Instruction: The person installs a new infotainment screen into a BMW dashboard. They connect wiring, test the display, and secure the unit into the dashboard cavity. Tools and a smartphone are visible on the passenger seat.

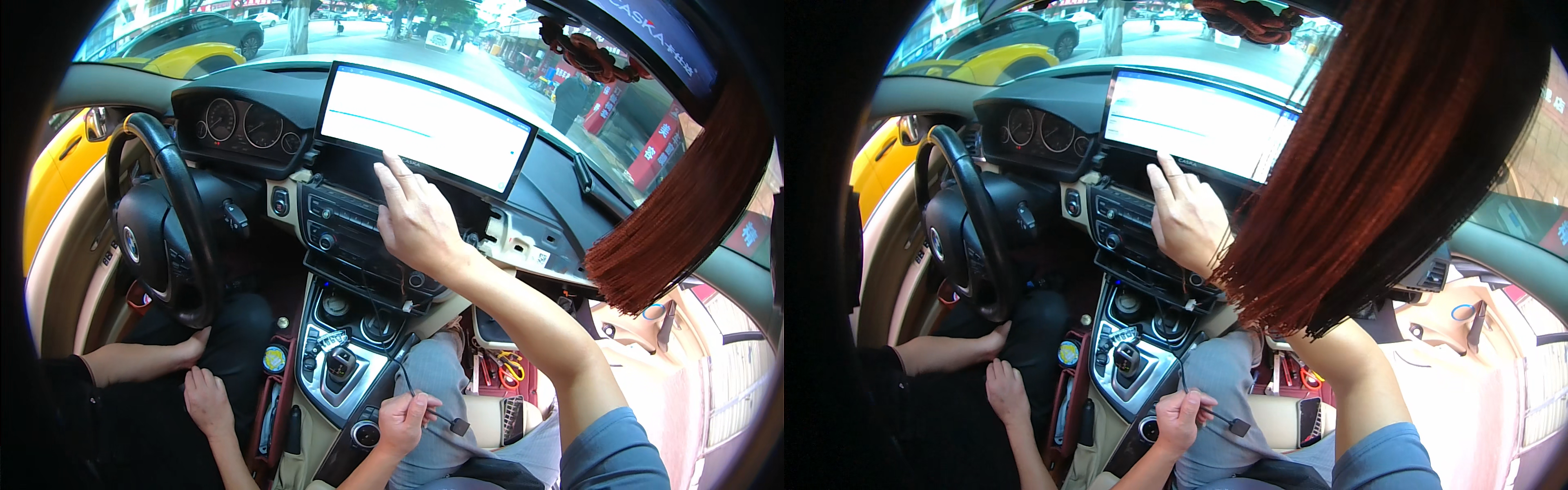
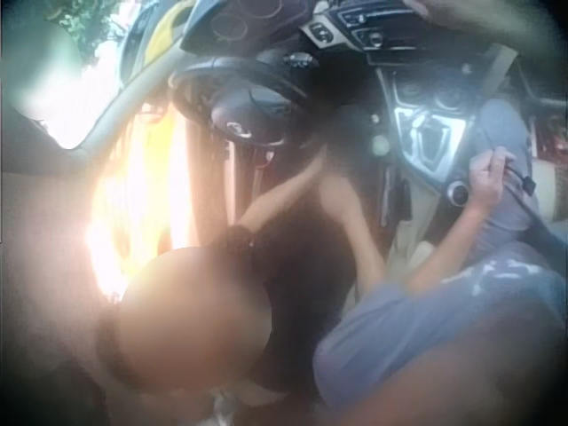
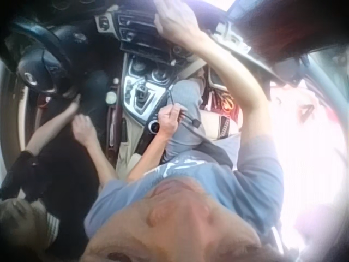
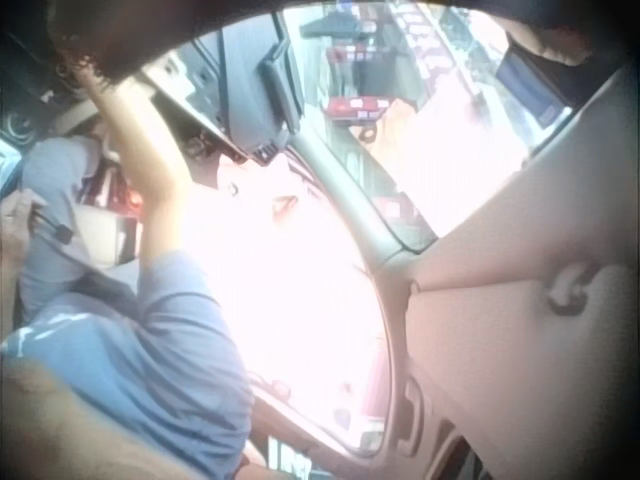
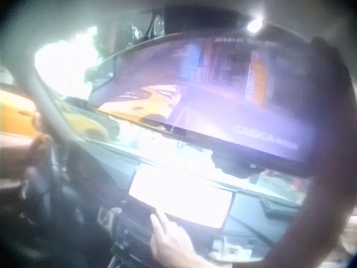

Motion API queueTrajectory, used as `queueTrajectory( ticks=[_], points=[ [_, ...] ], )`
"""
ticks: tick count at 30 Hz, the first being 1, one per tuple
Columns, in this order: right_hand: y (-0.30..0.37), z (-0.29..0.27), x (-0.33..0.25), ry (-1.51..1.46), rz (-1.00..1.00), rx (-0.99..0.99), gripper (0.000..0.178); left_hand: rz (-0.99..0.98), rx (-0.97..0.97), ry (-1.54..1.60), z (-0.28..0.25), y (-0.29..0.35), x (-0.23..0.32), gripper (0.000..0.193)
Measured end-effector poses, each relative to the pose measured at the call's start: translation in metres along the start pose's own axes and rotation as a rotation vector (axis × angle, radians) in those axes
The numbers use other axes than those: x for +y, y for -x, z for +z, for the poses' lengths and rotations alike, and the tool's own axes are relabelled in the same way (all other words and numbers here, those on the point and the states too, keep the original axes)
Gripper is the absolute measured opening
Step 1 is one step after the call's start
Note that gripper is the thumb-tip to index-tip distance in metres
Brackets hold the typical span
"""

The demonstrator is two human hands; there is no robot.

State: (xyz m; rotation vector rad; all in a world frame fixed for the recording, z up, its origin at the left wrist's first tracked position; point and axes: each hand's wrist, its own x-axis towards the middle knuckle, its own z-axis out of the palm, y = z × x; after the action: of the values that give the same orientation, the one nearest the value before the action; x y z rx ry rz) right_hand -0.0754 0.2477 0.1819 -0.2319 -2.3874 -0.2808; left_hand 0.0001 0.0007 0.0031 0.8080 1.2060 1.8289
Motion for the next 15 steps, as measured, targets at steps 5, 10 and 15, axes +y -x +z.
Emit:
queueTrajectory(
  ticks=[5,10,15],
  points=[
    [0.013,-0.01,0.004,-0.015,-0.007,0.036,0.056,0.007,-0.013,0.002,0.0,0.0,-0.002,0.048],
    [0.022,-0.018,0.006,0.01,-0.006,0.026,0.055,-0.023,-0.01,0.013,0.0,0.001,-0.001,0.047],
    [0.026,-0.021,0.008,0.04,0.014,-0.004,0.056,-0.042,-0.015,0.022,0.001,0.001,0.001,0.046]
  ],
)
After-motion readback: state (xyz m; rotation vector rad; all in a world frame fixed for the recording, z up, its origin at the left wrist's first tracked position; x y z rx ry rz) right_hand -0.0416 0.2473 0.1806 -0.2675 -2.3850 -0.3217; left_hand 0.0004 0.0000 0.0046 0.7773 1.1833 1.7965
